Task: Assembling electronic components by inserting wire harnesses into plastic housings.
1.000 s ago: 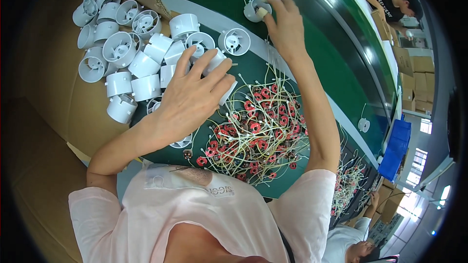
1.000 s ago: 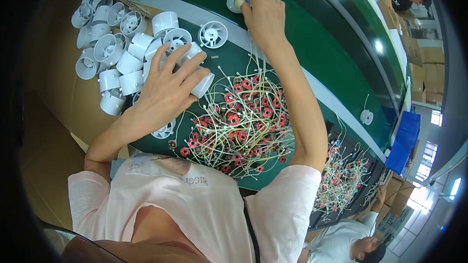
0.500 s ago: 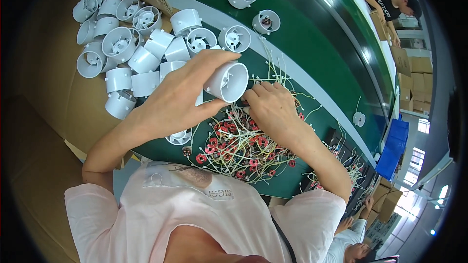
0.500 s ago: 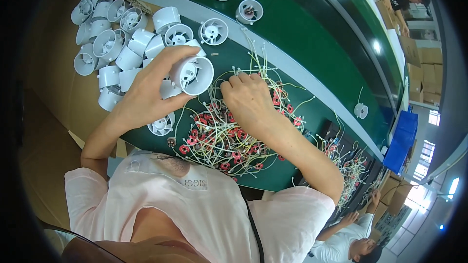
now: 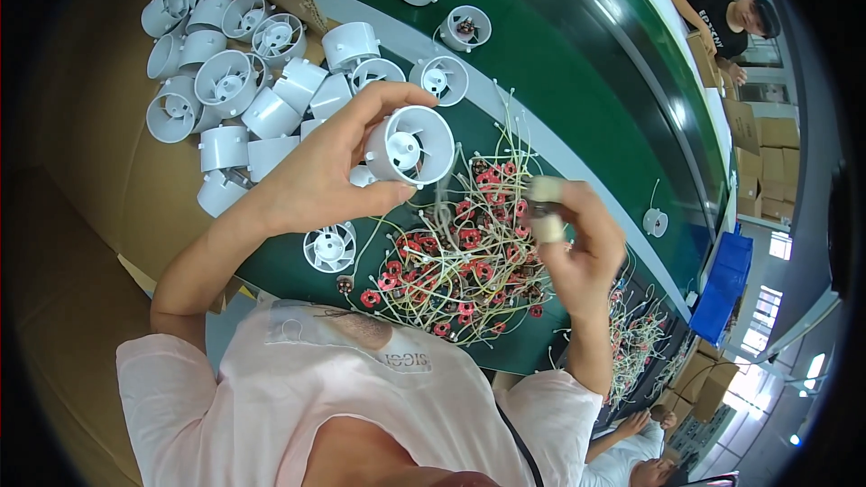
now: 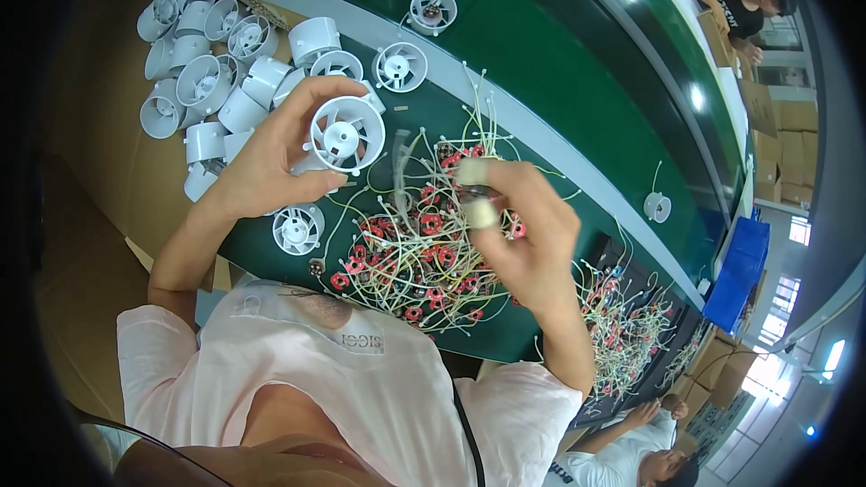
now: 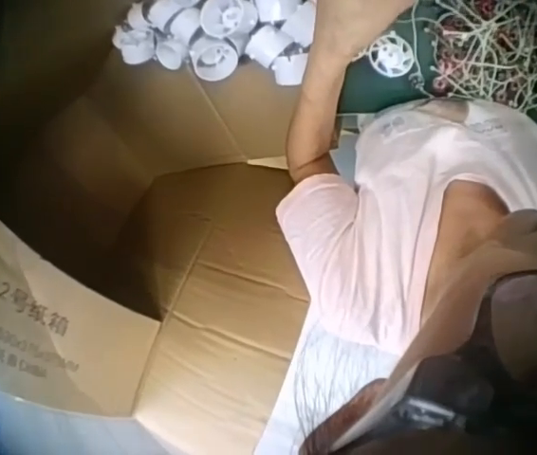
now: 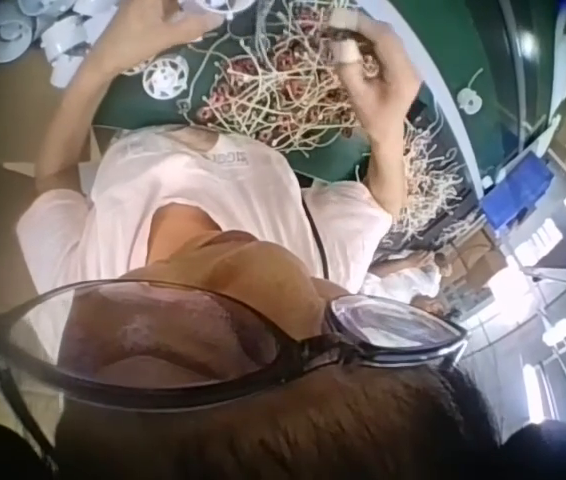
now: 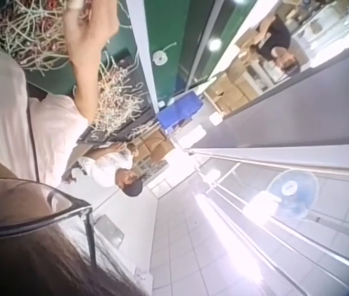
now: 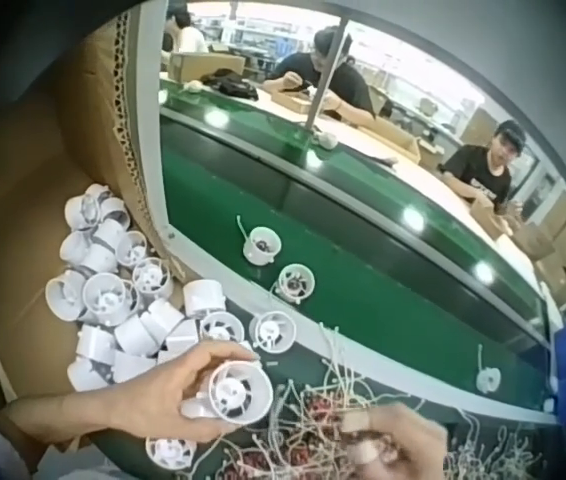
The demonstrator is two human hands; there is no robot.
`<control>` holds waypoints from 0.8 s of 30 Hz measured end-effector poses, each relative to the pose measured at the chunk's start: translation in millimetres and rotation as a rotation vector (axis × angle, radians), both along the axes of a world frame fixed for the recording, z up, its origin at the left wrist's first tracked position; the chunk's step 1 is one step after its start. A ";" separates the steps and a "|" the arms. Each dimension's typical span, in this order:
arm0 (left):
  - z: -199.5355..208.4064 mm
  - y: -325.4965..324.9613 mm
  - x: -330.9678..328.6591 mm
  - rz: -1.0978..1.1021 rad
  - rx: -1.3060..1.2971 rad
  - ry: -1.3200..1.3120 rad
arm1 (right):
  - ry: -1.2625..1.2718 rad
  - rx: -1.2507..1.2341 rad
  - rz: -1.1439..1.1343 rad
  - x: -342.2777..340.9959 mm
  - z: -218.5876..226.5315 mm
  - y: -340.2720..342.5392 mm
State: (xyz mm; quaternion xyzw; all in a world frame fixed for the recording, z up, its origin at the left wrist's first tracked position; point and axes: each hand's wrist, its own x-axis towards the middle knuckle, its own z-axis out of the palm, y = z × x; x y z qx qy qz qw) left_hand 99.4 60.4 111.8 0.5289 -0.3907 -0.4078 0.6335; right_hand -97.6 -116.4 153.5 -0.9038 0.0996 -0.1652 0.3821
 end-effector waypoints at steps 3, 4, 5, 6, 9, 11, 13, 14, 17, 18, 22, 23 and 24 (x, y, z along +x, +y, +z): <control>2.7 -0.7 2.3 -0.060 0.043 -0.073 | -0.122 0.048 -0.025 -0.9 15.1 -1.2; 2.9 -0.5 2.7 -0.092 0.064 -0.107 | -0.192 0.062 -0.022 -0.6 20.5 -0.3; 2.2 0.2 3.0 -0.092 0.065 -0.106 | -0.262 0.075 -0.019 0.0 24.4 0.9; 0.8 1.3 3.5 -0.090 0.048 -0.136 | -0.260 0.076 -0.017 2.0 27.0 2.5; -2.8 3.8 3.9 -0.079 0.012 -0.200 | -0.390 0.231 -0.017 12.5 31.5 5.3; -5.5 5.9 2.7 -0.041 -0.016 -0.197 | -0.391 0.191 -0.012 15.4 30.8 3.9; -5.7 8.0 2.9 -0.014 -0.030 -0.194 | -0.390 0.110 -0.011 17.6 29.3 2.5; -5.0 9.0 3.3 -0.030 -0.015 -0.192 | -0.388 0.110 -0.004 18.9 33.9 3.5; -1.4 3.2 3.6 -0.101 0.004 -0.186 | -0.602 0.100 -0.204 15.9 63.0 10.7; -1.3 4.6 4.1 -0.116 0.026 -0.114 | -0.603 0.105 -0.196 18.7 61.0 12.0; 1.8 7.5 5.0 -0.147 0.075 0.057 | -0.536 0.251 -0.062 30.6 48.3 16.1; 3.8 7.3 5.4 -0.157 0.081 0.084 | -0.524 0.246 0.007 30.9 47.1 13.6; 4.7 7.4 5.7 -0.166 0.088 0.112 | -0.511 0.241 0.075 31.3 46.3 10.8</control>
